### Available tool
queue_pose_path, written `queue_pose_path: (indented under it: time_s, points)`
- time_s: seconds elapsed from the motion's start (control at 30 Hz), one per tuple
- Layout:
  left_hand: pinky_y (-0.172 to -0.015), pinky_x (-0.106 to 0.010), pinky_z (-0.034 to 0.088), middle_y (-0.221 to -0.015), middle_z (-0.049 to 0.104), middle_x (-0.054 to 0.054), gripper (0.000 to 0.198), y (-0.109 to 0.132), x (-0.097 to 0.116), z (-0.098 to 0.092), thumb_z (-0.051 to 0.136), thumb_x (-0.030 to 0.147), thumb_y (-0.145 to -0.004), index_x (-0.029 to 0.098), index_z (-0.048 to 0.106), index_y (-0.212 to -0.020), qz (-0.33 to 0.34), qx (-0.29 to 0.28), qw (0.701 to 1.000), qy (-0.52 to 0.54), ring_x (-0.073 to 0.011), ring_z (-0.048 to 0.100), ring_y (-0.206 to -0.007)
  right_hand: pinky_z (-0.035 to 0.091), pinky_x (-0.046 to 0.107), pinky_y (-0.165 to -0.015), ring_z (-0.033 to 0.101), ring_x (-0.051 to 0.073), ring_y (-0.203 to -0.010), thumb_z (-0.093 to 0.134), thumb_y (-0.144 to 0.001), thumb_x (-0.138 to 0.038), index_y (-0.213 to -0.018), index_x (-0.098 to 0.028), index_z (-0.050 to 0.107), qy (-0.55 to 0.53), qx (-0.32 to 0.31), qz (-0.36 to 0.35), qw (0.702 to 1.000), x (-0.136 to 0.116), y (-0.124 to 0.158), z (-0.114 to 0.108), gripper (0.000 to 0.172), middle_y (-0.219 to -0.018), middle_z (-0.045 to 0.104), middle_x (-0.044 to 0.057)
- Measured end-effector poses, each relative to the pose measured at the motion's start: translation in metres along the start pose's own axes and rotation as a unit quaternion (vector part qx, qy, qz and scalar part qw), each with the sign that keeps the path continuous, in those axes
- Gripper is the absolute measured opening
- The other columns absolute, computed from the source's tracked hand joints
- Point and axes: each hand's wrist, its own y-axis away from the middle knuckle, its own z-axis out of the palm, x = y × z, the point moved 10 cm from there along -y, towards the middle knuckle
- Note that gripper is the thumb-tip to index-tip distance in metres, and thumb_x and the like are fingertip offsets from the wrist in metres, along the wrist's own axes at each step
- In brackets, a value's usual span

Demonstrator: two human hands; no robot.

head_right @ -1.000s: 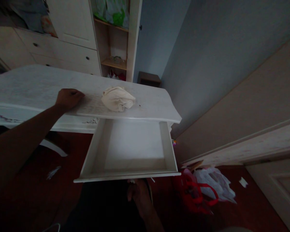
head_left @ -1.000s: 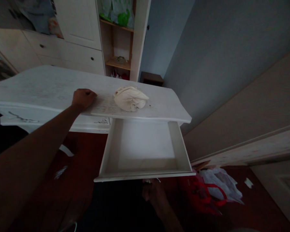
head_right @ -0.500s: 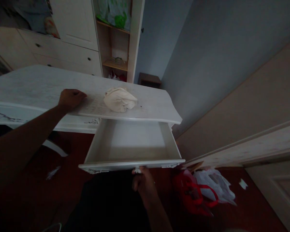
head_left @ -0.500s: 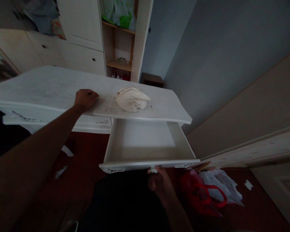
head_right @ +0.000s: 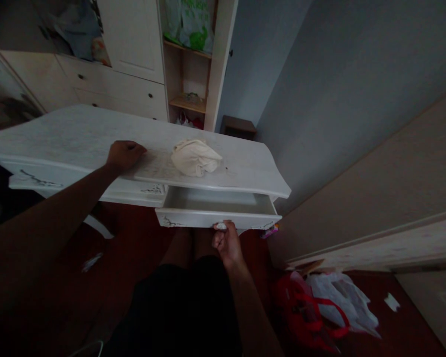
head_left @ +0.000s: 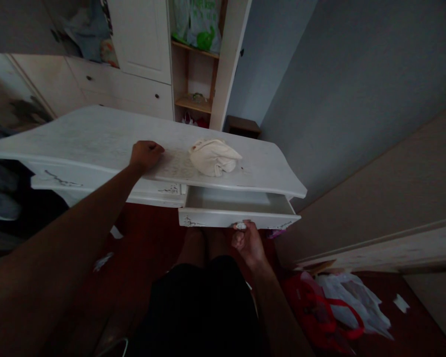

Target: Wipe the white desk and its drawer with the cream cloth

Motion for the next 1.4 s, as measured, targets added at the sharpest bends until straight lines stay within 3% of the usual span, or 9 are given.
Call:
queue_pose_path:
  time_s: [0.13,0.37,0.63,0.9,0.97,1.1,1.23,1.33,1.4]
  points:
    - [-0.075,-0.029,0.047,-0.086,0.074,-0.006,0.037,-0.001,-0.001,0.001,0.052,0.036,-0.079,0.014,0.077,-0.094,-0.008,-0.003,1.000,-0.002,-0.0228,0.064,-0.085,0.034,0.023,-0.039,0.041,0.009,-0.034,0.061,-0.078,-0.050,-0.068,-0.019,0.063,0.017,-0.011,0.022,1.000,-0.003,-0.030,0.009,0.033,-0.038,0.048,-0.006]
    - [-0.076,-0.030,0.048,-0.085,0.075,-0.008,0.034,-0.001,-0.002,0.000,0.053,0.035,-0.078,0.015,0.078,-0.091,-0.004,0.000,1.000,0.011,-0.0237,0.064,-0.085,0.033,0.021,-0.040,0.039,0.009,-0.036,0.057,-0.080,-0.047,-0.068,-0.020,0.060,0.005,0.027,0.032,0.999,-0.011,-0.070,0.016,0.029,-0.041,0.050,-0.005]
    - [-0.076,-0.030,0.047,-0.088,0.075,-0.010,0.032,-0.005,-0.003,0.002,0.054,0.031,-0.079,0.013,0.078,-0.091,0.006,-0.003,1.000,0.015,-0.0237,0.065,-0.088,0.031,0.020,-0.039,0.036,0.008,-0.036,0.049,-0.081,-0.042,-0.065,-0.020,0.057,0.005,0.056,0.035,0.998,-0.018,-0.096,0.023,0.029,-0.040,0.046,-0.005]
    - [-0.075,-0.032,0.047,-0.085,0.074,-0.011,0.031,-0.004,-0.001,0.001,0.055,0.032,-0.078,0.012,0.078,-0.088,0.010,0.000,1.000,0.009,-0.0245,0.065,-0.083,0.039,0.020,-0.043,0.045,0.010,-0.038,0.042,-0.089,-0.043,-0.073,-0.018,0.063,0.051,0.027,0.085,0.995,-0.019,-0.094,0.023,0.036,-0.044,0.055,-0.002]
    - [-0.074,-0.031,0.047,-0.084,0.074,-0.010,0.032,-0.004,-0.002,0.000,0.054,0.032,-0.078,0.013,0.078,-0.087,0.011,0.004,1.000,0.015,-0.0244,0.065,-0.083,0.042,0.022,-0.045,0.052,0.012,-0.041,0.046,-0.090,-0.051,-0.081,-0.018,0.065,0.113,0.008,0.094,0.989,-0.017,-0.086,0.019,0.039,-0.050,0.062,0.000]
    - [-0.073,-0.030,0.047,-0.083,0.074,-0.009,0.032,-0.004,-0.005,0.001,0.053,0.032,-0.077,0.013,0.078,-0.086,0.000,0.004,1.000,0.023,-0.0234,0.064,-0.083,0.041,0.021,-0.045,0.057,0.013,-0.045,0.064,-0.079,-0.066,-0.089,-0.016,0.069,0.277,-0.052,0.068,0.957,-0.018,-0.068,0.006,0.051,-0.057,0.070,0.006]
    - [-0.073,-0.030,0.046,-0.081,0.073,-0.009,0.035,-0.003,-0.003,0.000,0.052,0.033,-0.076,0.012,0.078,-0.087,0.005,0.007,1.000,0.029,-0.0234,0.065,-0.082,0.040,0.022,-0.047,0.055,0.012,-0.046,0.073,-0.073,-0.061,-0.077,-0.017,0.072,0.352,-0.115,-0.062,0.927,-0.064,-0.051,0.017,0.044,-0.054,0.068,0.003]
    - [-0.074,-0.030,0.046,-0.082,0.073,-0.010,0.036,-0.004,-0.002,0.000,0.051,0.033,-0.076,0.011,0.078,-0.088,0.011,0.002,1.000,0.028,-0.0236,0.065,-0.081,0.042,0.026,-0.052,0.054,0.013,-0.050,0.071,-0.076,-0.055,-0.069,-0.019,0.071,0.398,-0.137,-0.155,0.894,-0.120,-0.041,0.040,0.037,-0.055,0.066,0.002]
    - [-0.075,-0.030,0.046,-0.084,0.074,-0.010,0.036,-0.004,-0.002,0.001,0.050,0.033,-0.076,0.012,0.078,-0.087,0.013,-0.001,1.000,0.023,-0.0240,0.065,-0.084,0.040,0.026,-0.055,0.049,0.011,-0.048,0.069,-0.079,-0.053,-0.054,-0.019,0.064,0.437,-0.134,-0.221,0.861,-0.162,-0.040,0.055,0.042,-0.048,0.058,0.000]
